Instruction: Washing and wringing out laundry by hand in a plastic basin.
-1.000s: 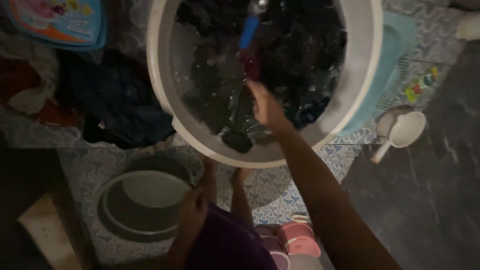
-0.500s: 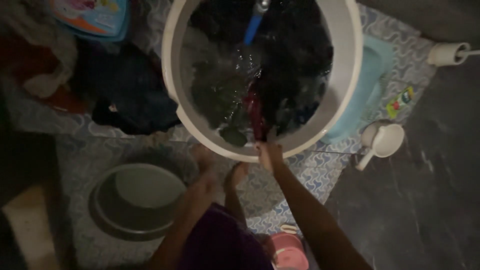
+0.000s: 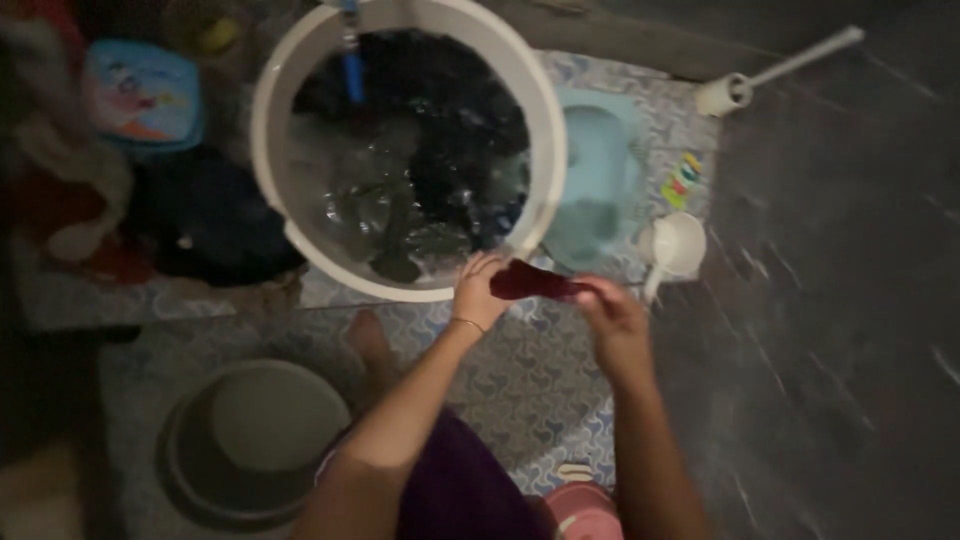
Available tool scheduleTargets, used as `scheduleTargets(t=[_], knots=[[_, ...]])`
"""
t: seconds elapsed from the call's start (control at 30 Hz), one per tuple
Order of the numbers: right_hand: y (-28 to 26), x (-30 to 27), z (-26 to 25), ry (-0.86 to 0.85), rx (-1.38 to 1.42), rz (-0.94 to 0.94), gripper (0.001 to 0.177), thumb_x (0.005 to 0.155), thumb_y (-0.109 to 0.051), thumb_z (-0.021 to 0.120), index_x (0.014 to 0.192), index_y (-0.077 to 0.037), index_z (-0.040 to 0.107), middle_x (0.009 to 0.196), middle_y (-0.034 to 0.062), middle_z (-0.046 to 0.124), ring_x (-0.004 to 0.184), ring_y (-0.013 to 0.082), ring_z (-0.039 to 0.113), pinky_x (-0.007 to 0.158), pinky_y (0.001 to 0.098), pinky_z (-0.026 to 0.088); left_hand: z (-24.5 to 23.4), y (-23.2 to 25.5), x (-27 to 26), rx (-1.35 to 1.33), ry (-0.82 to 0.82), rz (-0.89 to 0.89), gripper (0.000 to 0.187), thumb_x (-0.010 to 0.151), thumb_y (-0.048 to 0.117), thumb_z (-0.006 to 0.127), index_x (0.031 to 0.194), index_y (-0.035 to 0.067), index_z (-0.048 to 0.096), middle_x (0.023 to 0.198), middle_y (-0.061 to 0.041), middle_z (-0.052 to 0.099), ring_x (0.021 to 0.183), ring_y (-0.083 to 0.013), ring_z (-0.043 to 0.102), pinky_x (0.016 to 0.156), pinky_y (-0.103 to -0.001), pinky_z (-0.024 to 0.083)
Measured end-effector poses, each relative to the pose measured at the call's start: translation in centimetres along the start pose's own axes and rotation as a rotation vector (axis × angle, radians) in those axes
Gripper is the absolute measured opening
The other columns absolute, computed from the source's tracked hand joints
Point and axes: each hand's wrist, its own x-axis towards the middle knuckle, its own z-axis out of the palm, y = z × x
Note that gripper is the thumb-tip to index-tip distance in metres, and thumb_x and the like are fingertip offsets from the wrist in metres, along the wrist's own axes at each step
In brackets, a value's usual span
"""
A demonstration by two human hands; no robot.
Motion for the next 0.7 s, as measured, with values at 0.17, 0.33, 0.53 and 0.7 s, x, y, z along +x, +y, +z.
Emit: scheduleTargets(t=[0.17,0.33,0.53,0.7], knots=[[4.3,-6.8,-11.3,0.384,0.751,0.028,0.025,0.102,-0.023,0.067,0.121,-0.006,0.066,0.113,0.0075,0.068,0.105,0.0226,0.065,0.093,0.0372,0.054,1.8,4.9,-1.3,-0.856,-0.56,-0.205,0.041,0.083,-0.001,0.075,0.123,0.001,0.069,0.1,-0.006,0.072,0.092,-0.0205,0.068,0.082,-0.035,0.056],[8.8,-11.2,-11.4,0.039,0.917,0.204,0.068,0.097,-0.057,0.056,0.138,-0.003,0.052,0.136,0.0108,0.06,0.127,0.0266,0.058,0.102,0.0493,0.048,-1.3,19.6,-0.7,-1.126,-0.924,-0.424,0.046,0.079,0.003,0.063,0.124,0.004,0.064,0.098,0.0,0.072,0.084,-0.0147,0.066,0.072,-0.029,0.051],[3.2,-12.5,-10.1,-0.432,1.134,-0.059,0.105,0.084,-0.054,0.083,0.162,-0.005,0.033,0.16,0.0143,0.046,0.148,0.0319,0.045,0.121,0.0522,0.041,2.7,27.6,-3.2,-1.071,-0.943,-0.387,0.032,0.082,0.012,0.072,0.112,0.005,0.064,0.097,-0.004,0.067,0.088,-0.0146,0.064,0.078,-0.03,0.053],[5.3,-12.9,-10.3,-0.318,1.114,0.009,0.1,0.078,-0.026,0.092,0.155,-0.008,0.031,0.139,0.0123,0.057,0.125,0.0287,0.061,0.097,0.0463,0.058,6.7,28.1,-4.8,-0.514,-0.666,0.069,0.036,0.078,0.018,0.084,0.101,0.004,0.06,0.088,-0.007,0.062,0.081,-0.0153,0.06,0.073,-0.031,0.052]])
